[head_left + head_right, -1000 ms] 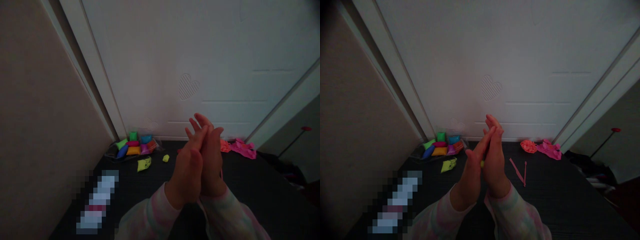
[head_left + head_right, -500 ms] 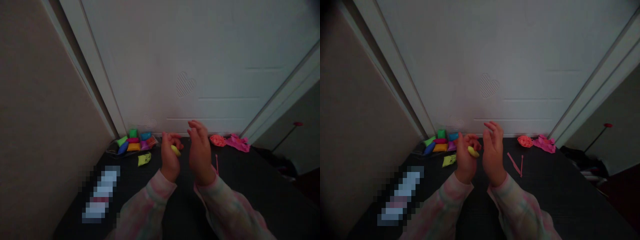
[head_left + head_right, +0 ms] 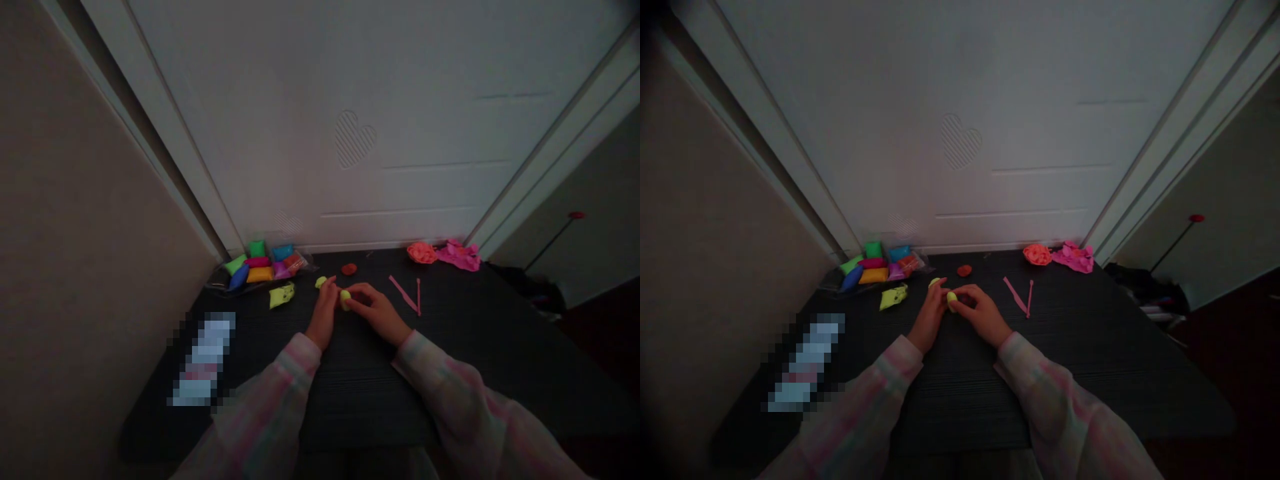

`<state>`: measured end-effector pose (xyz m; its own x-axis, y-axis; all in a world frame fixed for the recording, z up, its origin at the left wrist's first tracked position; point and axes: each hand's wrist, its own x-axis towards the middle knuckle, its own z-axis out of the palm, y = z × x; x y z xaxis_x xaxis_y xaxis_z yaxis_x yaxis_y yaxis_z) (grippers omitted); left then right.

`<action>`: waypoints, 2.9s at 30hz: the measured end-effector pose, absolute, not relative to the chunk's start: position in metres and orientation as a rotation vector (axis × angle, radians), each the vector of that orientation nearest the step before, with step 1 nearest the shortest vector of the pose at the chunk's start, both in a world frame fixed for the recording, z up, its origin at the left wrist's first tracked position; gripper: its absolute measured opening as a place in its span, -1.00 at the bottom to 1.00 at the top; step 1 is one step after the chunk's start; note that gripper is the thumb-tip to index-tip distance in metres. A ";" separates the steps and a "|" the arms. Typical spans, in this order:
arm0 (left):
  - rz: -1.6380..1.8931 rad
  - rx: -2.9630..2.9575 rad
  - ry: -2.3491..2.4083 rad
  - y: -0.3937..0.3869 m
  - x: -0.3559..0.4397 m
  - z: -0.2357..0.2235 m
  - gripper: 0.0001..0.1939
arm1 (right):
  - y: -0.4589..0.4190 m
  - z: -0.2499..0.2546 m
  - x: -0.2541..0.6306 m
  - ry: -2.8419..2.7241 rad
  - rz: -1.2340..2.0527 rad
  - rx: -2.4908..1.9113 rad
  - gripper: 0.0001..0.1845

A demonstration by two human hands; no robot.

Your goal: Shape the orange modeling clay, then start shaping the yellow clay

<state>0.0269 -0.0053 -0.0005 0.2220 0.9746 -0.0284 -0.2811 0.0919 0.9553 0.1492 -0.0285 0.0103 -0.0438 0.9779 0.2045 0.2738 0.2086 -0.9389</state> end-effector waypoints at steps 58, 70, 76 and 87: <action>0.764 2.089 1.134 -0.007 0.003 -0.002 -0.79 | -0.035 0.000 0.155 -1.899 0.579 -1.371 -0.80; 0.749 2.170 1.155 -0.007 0.004 -0.004 -0.79 | -0.036 -0.002 0.155 -1.925 0.529 -1.370 -0.79; 0.692 2.162 1.155 -0.006 0.004 -0.005 -0.81 | -0.035 -0.003 0.155 -1.936 0.545 -1.389 -0.79; 0.823 2.179 1.083 -0.008 0.005 -0.003 -0.72 | -0.036 0.001 0.149 -1.769 0.533 -1.463 -0.82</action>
<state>0.0048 -0.0081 -0.0034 0.4841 0.8319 0.2714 0.4845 -0.5131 0.7086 0.1491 -0.0361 0.0012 -0.0494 0.9554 0.2913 0.6356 0.2550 -0.7287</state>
